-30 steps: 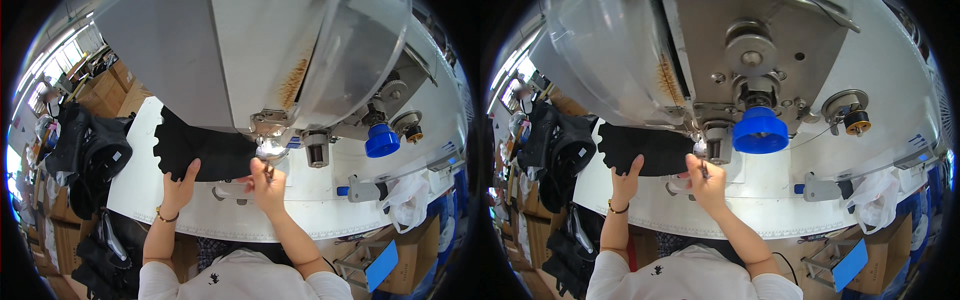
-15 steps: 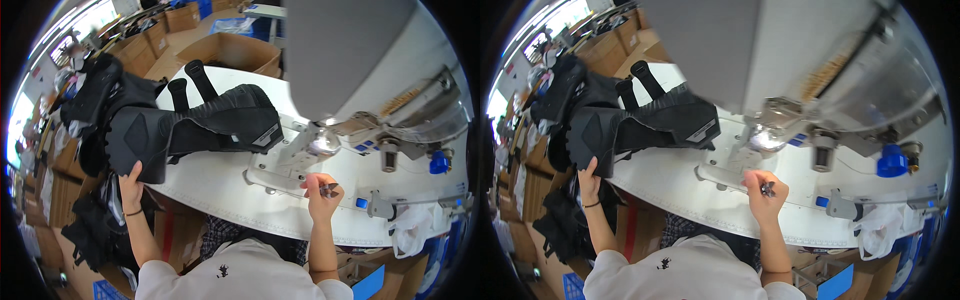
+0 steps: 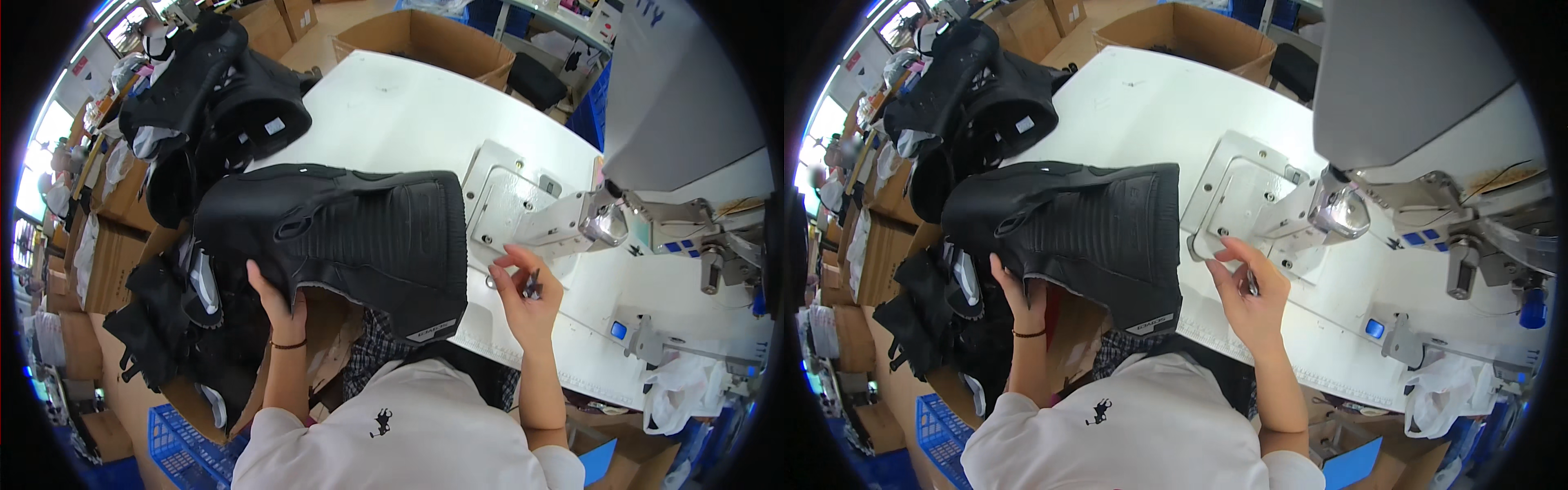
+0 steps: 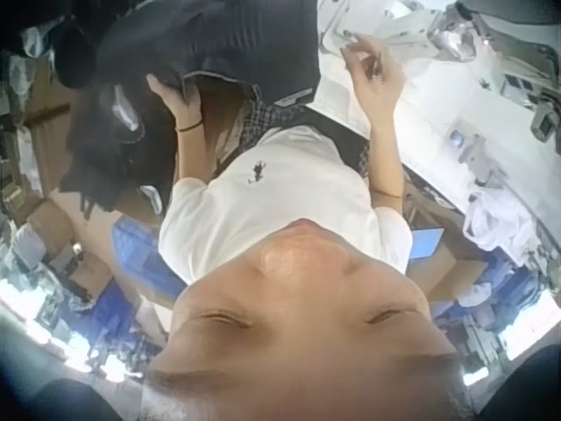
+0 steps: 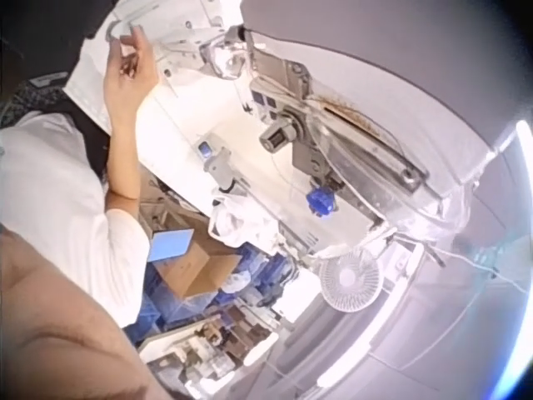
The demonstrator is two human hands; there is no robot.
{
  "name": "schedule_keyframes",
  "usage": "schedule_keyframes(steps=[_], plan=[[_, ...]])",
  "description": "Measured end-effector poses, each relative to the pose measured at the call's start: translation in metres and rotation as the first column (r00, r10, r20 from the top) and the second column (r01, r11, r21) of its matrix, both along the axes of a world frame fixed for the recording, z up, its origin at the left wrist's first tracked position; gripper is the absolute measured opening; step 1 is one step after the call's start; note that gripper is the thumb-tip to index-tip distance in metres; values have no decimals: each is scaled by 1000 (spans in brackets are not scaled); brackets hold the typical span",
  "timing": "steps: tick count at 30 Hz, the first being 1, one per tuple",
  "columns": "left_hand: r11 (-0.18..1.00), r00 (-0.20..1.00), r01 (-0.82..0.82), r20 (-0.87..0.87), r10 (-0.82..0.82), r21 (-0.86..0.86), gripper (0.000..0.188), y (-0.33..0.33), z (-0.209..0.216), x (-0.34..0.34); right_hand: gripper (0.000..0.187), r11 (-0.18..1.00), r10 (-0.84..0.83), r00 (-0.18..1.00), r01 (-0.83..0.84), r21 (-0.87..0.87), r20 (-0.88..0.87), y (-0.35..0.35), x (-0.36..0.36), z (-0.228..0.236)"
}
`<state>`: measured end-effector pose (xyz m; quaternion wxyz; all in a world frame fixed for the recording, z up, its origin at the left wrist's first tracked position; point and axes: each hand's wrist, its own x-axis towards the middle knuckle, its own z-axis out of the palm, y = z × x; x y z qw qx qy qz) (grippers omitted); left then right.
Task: Stitching leather boot uppers using an industrial sewing machine and trimming excess threads.
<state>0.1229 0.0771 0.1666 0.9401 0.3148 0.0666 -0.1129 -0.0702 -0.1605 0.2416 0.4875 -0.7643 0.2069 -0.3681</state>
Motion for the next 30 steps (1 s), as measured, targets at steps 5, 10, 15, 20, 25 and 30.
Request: schedule_keyframes(steps=[5,10,15,20,25,30], plan=[[969,995,56,61,-73,240,44,8,-17,-1,29,900,225,974,-195,390,-31,14,9,0],[961,985,94,118,-128,262,41,12,-31,0,33,810,316,949,-270,521,0,20,16,-4],[954,990,137,-61,-125,268,49,12,-23,-5,25,703,340,940,-279,655,35,35,24,-7],[979,966,206,-156,-205,-11,69,35,-63,-64,33,828,265,961,-270,491,81,45,39,-2],[838,807,546,285,-518,-22,62,-14,-12,-103,33,752,265,961,-257,607,78,51,41,-4],[899,898,434,54,-437,54,35,-63,43,-87,27,750,212,977,-176,638,22,55,32,6]])
